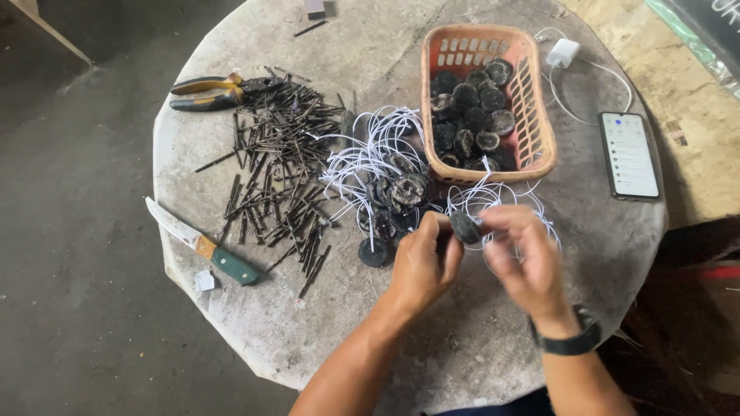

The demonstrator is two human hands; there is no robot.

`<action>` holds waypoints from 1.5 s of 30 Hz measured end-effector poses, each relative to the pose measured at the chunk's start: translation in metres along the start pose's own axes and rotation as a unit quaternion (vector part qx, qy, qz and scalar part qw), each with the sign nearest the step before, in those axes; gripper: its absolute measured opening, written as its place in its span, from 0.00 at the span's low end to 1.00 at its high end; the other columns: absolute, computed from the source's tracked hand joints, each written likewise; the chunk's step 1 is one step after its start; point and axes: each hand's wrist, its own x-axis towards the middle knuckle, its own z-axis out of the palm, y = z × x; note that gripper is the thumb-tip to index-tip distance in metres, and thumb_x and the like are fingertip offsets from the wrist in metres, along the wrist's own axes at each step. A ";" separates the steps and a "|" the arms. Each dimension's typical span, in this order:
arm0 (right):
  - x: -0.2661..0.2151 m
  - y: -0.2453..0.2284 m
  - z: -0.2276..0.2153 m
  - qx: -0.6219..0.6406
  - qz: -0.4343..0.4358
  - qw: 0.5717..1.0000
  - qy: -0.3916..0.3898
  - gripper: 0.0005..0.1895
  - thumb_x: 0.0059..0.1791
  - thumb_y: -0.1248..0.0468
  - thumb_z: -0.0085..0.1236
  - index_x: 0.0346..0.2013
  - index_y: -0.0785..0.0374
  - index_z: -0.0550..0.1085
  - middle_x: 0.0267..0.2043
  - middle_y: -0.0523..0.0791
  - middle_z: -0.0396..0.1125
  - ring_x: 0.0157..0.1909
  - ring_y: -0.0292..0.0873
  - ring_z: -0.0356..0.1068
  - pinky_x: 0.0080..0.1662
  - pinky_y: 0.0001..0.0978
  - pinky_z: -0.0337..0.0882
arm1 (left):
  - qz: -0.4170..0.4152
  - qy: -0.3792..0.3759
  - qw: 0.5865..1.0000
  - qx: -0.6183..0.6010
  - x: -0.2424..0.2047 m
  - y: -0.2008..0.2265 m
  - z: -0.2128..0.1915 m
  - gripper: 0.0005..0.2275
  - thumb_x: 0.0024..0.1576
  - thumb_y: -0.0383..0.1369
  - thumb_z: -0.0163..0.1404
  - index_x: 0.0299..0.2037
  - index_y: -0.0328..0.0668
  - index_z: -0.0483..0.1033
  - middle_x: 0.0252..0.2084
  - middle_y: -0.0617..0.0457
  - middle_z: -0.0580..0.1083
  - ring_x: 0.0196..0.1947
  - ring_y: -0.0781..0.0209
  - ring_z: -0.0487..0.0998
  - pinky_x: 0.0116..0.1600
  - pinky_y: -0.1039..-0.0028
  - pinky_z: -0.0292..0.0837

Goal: Tying white strings to small black circular bases on a workshop table.

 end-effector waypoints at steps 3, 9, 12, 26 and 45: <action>0.011 0.014 -0.013 -0.012 0.096 0.995 -0.040 0.13 0.45 0.56 0.43 0.35 0.62 0.66 0.29 0.45 0.68 0.22 0.34 0.58 0.24 0.22 0.56 | 0.032 0.031 0.996 0.073 0.003 0.000 -0.004 0.02 0.48 0.28 0.44 0.29 0.44 0.64 0.15 0.49 0.67 0.17 0.50 0.71 0.21 0.68 0.66; 0.036 0.021 0.000 -0.064 0.300 0.941 -0.143 0.10 0.45 0.60 0.47 0.36 0.59 0.72 0.21 0.50 0.67 0.20 0.42 0.65 0.24 0.33 0.65 | 0.199 0.111 0.966 0.120 0.005 -0.004 0.000 0.05 0.42 0.22 0.44 0.27 0.41 0.64 0.13 0.53 0.63 0.12 0.56 0.67 0.18 0.74 0.64; 0.040 0.008 0.011 -0.003 0.304 0.944 -0.127 0.09 0.43 0.57 0.50 0.32 0.57 0.74 0.14 0.45 0.63 0.18 0.35 0.57 0.23 0.29 0.61 | 0.210 0.123 0.964 0.105 0.006 -0.008 0.000 0.05 0.42 0.22 0.44 0.27 0.41 0.65 0.13 0.54 0.62 0.12 0.58 0.66 0.18 0.75 0.63; 0.030 -0.023 -0.034 0.451 0.196 0.855 0.166 0.06 0.47 0.64 0.42 0.34 0.57 0.68 0.35 0.44 0.67 0.42 0.45 0.67 0.52 0.36 0.66 | 0.219 0.029 0.972 0.077 0.003 0.012 -0.010 0.06 0.47 0.17 0.40 0.29 0.38 0.61 0.22 0.53 0.63 0.18 0.64 0.60 0.20 0.76 0.54; 0.011 0.019 -0.012 0.704 0.366 0.594 0.130 0.04 0.43 0.64 0.41 0.32 0.56 0.61 0.26 0.35 0.51 0.25 0.29 0.54 0.27 0.17 0.55 | 0.248 0.099 0.959 0.095 0.010 0.017 -0.002 0.06 0.41 0.21 0.49 0.26 0.38 0.66 0.21 0.51 0.64 0.21 0.54 0.68 0.26 0.70 0.66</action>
